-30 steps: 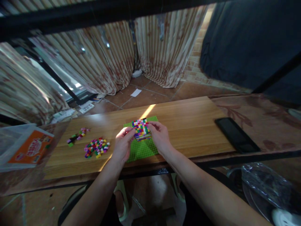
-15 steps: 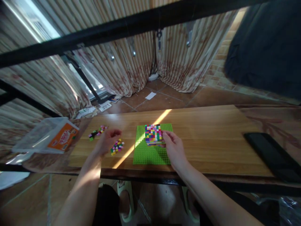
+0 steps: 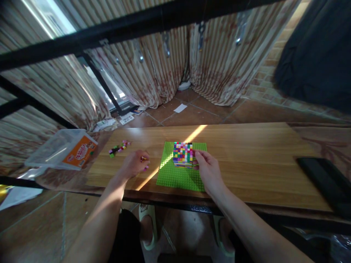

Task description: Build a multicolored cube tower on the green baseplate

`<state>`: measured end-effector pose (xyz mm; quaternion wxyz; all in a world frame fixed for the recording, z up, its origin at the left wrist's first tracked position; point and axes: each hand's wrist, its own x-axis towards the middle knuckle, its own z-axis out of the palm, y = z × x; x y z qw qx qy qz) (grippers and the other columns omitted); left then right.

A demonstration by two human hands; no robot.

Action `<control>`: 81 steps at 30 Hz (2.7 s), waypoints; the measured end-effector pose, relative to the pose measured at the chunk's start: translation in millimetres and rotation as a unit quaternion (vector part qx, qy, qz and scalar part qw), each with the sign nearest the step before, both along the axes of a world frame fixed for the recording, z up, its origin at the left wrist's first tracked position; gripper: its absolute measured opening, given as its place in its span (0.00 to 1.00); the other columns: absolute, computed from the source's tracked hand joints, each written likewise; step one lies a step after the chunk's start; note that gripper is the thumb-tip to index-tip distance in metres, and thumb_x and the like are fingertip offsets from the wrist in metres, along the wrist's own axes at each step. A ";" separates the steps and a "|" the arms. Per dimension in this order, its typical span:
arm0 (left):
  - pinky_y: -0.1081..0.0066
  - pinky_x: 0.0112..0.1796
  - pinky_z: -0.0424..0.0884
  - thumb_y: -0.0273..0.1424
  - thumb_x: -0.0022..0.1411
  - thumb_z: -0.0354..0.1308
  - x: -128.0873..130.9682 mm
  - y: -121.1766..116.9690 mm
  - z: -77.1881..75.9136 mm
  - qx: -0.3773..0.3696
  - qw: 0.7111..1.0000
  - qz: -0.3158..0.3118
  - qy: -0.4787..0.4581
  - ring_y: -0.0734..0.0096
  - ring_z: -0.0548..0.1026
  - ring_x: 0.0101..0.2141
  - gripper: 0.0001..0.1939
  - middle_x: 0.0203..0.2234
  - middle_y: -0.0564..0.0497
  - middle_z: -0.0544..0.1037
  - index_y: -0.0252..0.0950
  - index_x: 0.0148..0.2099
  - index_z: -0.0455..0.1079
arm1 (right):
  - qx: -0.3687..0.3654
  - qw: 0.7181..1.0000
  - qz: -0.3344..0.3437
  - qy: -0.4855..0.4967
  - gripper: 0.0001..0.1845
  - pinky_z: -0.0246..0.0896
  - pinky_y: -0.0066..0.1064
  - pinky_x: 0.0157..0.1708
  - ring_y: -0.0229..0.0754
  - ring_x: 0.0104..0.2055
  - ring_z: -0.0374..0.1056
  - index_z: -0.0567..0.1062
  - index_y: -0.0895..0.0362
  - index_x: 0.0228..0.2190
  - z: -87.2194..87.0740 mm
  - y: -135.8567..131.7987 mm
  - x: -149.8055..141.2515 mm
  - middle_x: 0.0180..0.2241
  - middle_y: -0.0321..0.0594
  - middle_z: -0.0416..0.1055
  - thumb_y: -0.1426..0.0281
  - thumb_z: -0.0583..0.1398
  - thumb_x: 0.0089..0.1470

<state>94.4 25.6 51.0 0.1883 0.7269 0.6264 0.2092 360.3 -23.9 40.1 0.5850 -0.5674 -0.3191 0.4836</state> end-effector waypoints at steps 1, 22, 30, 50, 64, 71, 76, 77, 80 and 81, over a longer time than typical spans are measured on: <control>0.68 0.31 0.64 0.24 0.46 0.59 0.8 0.0 -0.1 0.001 1.000 -0.010 0.014 0.68 0.71 0.23 0.06 0.18 0.51 0.73 0.40 0.26 0.75 | 0.003 1.000 0.002 -0.004 0.23 0.60 0.28 0.23 0.37 0.26 0.65 0.78 0.56 0.31 -0.3 0.3 -0.1 0.31 0.41 0.75 0.50 0.65 0.41; 0.72 0.36 0.70 0.32 0.59 0.59 74.9 -13.5 22.9 0.035 0.961 -0.126 -0.244 0.71 0.75 0.32 0.04 0.30 0.52 0.79 0.39 0.35 0.74 | -0.021 1.000 -0.014 0.012 0.21 0.59 0.28 0.23 0.36 0.25 0.63 0.77 0.57 0.29 6.8 5.3 -3.0 0.27 0.39 0.74 0.53 0.65 0.39; 0.72 0.38 0.71 0.31 0.59 0.59 73.0 -18.9 25.7 0.059 0.967 -0.146 -0.200 0.73 0.75 0.32 0.04 0.30 0.54 0.78 0.38 0.35 0.73 | -0.008 1.000 -0.002 0.014 0.22 0.60 0.29 0.24 0.37 0.25 0.64 0.77 0.58 0.30 7.0 6.3 -1.3 0.26 0.39 0.74 0.52 0.65 0.41; 0.73 0.37 0.69 0.32 0.48 0.67 85.5 -16.1 20.9 -0.123 0.900 -0.053 -0.414 0.75 0.72 0.31 0.11 0.28 0.54 0.76 0.35 0.33 0.70 | -0.008 1.000 0.005 0.003 0.20 0.59 0.28 0.24 0.36 0.25 0.64 0.77 0.58 0.30 8.2 4.6 -0.7 0.26 0.38 0.74 0.54 0.64 0.42; 0.76 0.31 0.64 0.36 0.50 0.65 90.7 -6.8 13.0 -0.148 0.878 -0.018 -0.455 0.78 0.69 0.26 0.11 0.23 0.54 0.74 0.34 0.30 0.71 | -0.011 1.000 0.009 0.005 0.19 0.58 0.28 0.24 0.35 0.25 0.64 0.77 0.58 0.30 8.4 4.1 0.2 0.26 0.38 0.74 0.55 0.64 0.42; 0.76 0.31 0.64 0.35 0.47 0.66 92.0 -5.9 12.0 -0.153 0.866 -0.018 -0.476 0.79 0.69 0.25 0.11 0.23 0.55 0.74 0.34 0.30 0.70 | -0.013 1.000 0.004 0.012 0.19 0.58 0.28 0.24 0.36 0.24 0.63 0.77 0.58 0.29 10.2 4.0 -0.8 0.26 0.38 0.74 0.55 0.64 0.41; 0.76 0.32 0.65 0.35 0.47 0.67 92.6 -7.3 12.4 -0.155 0.864 -0.017 -0.479 0.78 0.70 0.26 0.12 0.24 0.55 0.74 0.34 0.30 0.70 | -0.009 1.000 0.007 -0.003 0.20 0.59 0.29 0.25 0.36 0.25 0.64 0.77 0.58 0.30 8.5 3.7 -1.1 0.26 0.38 0.74 0.54 0.63 0.42; 0.75 0.32 0.65 0.35 0.47 0.67 92.6 -7.3 12.4 -0.154 0.864 -0.017 -0.478 0.78 0.70 0.26 0.12 0.24 0.55 0.74 0.34 0.30 0.70 | -0.010 1.000 0.008 -0.006 0.20 0.59 0.29 0.25 0.36 0.25 0.64 0.76 0.58 0.31 8.2 3.6 -1.0 0.26 0.38 0.74 0.54 0.63 0.43; 0.75 0.32 0.65 0.35 0.46 0.67 92.5 -7.3 12.3 -0.151 0.864 -0.019 -0.480 0.78 0.70 0.26 0.12 0.24 0.55 0.74 0.34 0.30 0.70 | -0.009 1.000 0.014 -0.008 0.20 0.59 0.29 0.24 0.36 0.25 0.64 0.77 0.58 0.31 8.5 3.4 -0.6 0.26 0.38 0.74 0.54 0.63 0.43; 0.76 0.32 0.65 0.34 0.46 0.67 92.4 -7.2 12.3 -0.151 0.861 -0.021 -0.484 0.78 0.70 0.26 0.12 0.24 0.55 0.74 0.34 0.30 0.70 | -0.009 1.000 0.015 -0.005 0.20 0.59 0.28 0.24 0.36 0.25 0.64 0.77 0.58 0.31 9.1 3.4 -0.4 0.26 0.38 0.74 0.54 0.63 0.42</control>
